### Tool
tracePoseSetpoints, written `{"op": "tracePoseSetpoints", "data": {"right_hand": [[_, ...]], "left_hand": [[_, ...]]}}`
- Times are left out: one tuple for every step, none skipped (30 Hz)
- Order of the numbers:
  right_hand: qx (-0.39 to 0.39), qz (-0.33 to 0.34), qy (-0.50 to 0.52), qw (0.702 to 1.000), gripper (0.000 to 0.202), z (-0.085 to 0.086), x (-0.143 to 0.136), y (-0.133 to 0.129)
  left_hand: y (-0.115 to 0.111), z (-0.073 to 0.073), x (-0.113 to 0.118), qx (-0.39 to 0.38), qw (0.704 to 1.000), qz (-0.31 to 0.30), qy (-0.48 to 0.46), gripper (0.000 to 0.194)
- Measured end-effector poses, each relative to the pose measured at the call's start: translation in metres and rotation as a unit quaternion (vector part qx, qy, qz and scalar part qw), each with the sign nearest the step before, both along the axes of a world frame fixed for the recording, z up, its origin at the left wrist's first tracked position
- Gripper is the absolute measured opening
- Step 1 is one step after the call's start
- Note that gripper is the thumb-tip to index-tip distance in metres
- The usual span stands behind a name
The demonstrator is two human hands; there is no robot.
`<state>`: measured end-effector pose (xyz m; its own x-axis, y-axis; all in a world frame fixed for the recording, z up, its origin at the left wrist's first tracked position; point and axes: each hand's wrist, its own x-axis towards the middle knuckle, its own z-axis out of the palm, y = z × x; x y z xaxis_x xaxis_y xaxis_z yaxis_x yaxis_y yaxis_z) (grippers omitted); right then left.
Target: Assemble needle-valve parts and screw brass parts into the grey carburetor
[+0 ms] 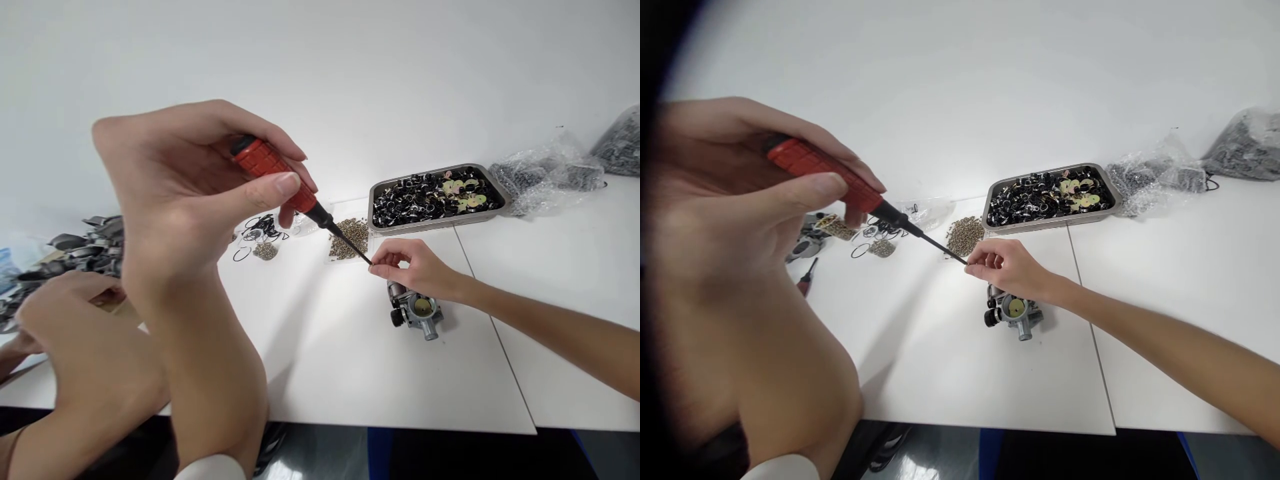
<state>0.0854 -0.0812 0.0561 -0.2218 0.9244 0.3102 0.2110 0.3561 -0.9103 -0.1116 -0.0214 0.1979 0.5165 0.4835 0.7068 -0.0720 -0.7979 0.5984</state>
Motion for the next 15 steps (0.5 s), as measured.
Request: {"op": "tracePoseSetpoints", "data": {"right_hand": [[0.000,-0.002,-0.001,1.000,0.015,-0.0001,-0.0001,0.0001],[0.001,-0.005,-0.001,1.000,0.015,-0.0001,-0.0002,0.0001],[0.001,-0.007,0.001,1.000,0.014,-0.0002,-0.0003,0.0002],[0.001,-0.009,0.004,1.000,0.014,-0.0002,-0.0005,0.0004],[0.001,-0.011,0.008,1.000,0.014,-0.0002,-0.0007,0.0005],[0.001,-0.013,0.014,1.000,0.014,-0.0002,-0.0008,0.0007],[0.003,-0.013,0.021,1.000,0.013,-0.0003,-0.0008,0.0009],[0.006,-0.013,0.028,0.999,0.013,-0.0004,-0.0007,0.0012],[0.009,-0.013,0.035,0.999,0.013,-0.0004,-0.0005,0.0013],[0.011,-0.012,0.039,0.999,0.013,-0.0003,-0.0001,0.0015],[0.011,-0.010,0.041,0.999,0.013,-0.0001,0.0004,0.0015],[0.009,-0.006,0.040,0.999,0.013,0.0003,0.0010,0.0015],[0.004,0.000,0.037,0.999,0.014,0.0011,0.0017,0.0014],[-0.002,0.008,0.034,0.999,0.014,0.0022,0.0024,0.0013],[-0.009,0.020,0.030,0.999,0.015,0.0036,0.0031,0.0012]], "left_hand": [[0.0010,-0.0005,0.0007,0.007,1.000,0.014,0.002,0.014],[0.0018,-0.0009,0.0014,0.010,1.000,0.027,0.005,0.015],[0.0022,-0.0011,0.0021,0.009,0.999,0.034,0.006,0.016],[0.0023,-0.0011,0.0026,0.008,0.999,0.034,0.004,0.017],[0.0022,-0.0009,0.0029,0.003,0.999,0.036,0.004,0.017],[0.0021,-0.0007,0.0030,0.000,0.999,0.036,0.003,0.017],[0.0020,-0.0004,0.0029,-0.003,0.999,0.034,0.002,0.017],[0.0022,-0.0003,0.0028,-0.003,0.999,0.032,-0.001,0.016],[0.0026,-0.0003,0.0027,-0.002,1.000,0.029,-0.004,0.016],[0.0034,-0.0005,0.0026,-0.002,1.000,0.026,-0.004,0.017],[0.0045,-0.0009,0.0027,0.000,1.000,0.021,-0.004,0.018],[0.0059,-0.0015,0.0030,0.002,1.000,0.016,-0.005,0.019],[0.0075,-0.0022,0.0036,0.001,1.000,0.011,-0.004,0.020],[0.0091,-0.0030,0.0044,-0.003,1.000,0.004,-0.006,0.020],[0.0107,-0.0037,0.0055,-0.006,1.000,-0.009,-0.009,0.019]]}}
